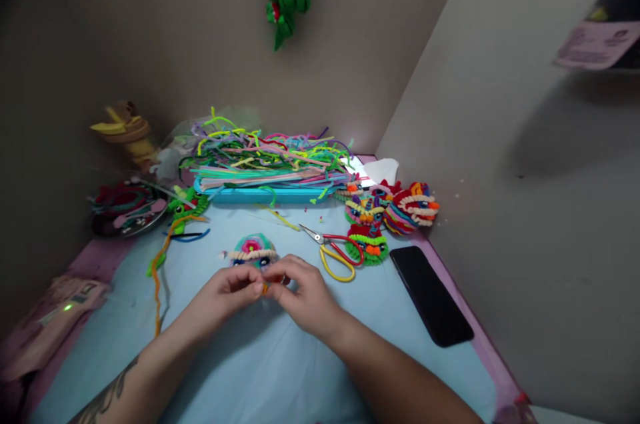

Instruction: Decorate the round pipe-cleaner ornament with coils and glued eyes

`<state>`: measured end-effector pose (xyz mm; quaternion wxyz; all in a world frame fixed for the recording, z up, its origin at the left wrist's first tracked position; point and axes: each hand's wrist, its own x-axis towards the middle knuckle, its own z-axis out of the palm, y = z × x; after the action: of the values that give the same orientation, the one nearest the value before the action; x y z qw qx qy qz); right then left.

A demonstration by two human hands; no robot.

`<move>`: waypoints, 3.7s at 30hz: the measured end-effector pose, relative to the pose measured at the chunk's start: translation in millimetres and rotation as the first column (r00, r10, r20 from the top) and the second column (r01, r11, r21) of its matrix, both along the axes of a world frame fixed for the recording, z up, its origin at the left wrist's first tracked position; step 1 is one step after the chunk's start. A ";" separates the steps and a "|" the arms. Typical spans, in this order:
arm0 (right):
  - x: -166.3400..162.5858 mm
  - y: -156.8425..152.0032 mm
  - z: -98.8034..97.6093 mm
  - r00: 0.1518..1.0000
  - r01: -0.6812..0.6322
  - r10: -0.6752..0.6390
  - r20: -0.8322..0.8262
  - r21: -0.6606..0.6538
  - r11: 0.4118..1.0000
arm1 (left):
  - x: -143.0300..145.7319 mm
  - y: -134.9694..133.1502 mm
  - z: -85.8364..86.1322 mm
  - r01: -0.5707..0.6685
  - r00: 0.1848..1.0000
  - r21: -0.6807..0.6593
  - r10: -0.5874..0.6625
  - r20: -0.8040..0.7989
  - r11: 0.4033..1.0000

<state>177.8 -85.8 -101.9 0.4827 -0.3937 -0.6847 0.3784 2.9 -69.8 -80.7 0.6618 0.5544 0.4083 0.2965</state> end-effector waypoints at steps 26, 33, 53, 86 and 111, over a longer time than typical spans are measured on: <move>0.9 -0.3 1.7 0.998 -0.052 0.053 0.035 -0.024 0.998 | 6.0 -5.2 -2.5 -0.015 0.999 -0.084 0.018 0.040 0.996; 0.8 -3.3 -0.9 0.999 0.012 -0.012 0.040 0.006 1.000 | 4.9 -4.0 2.2 0.024 0.999 -0.138 -0.019 0.038 0.990; 1.2 0.5 -6.6 0.954 -0.175 0.093 -0.285 -0.276 0.945 | 3.0 -8.1 2.9 0.109 0.991 0.008 -0.108 -0.078 0.994; 1.1 1.9 -4.0 0.969 -0.135 0.105 -0.224 -0.123 0.983 | 2.0 -8.1 0.8 0.099 0.992 -0.252 -0.075 0.103 0.963; -7.4 -5.5 0.5 0.992 0.107 -0.107 0.073 0.005 0.994 | 6.7 -8.6 4.7 -0.141 0.985 0.186 0.157 -0.074 0.972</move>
<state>170.4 -91.4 -101.4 0.4772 -0.4431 -0.6801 0.3367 9.6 -78.4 -76.0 0.5662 0.5921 0.4492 0.3564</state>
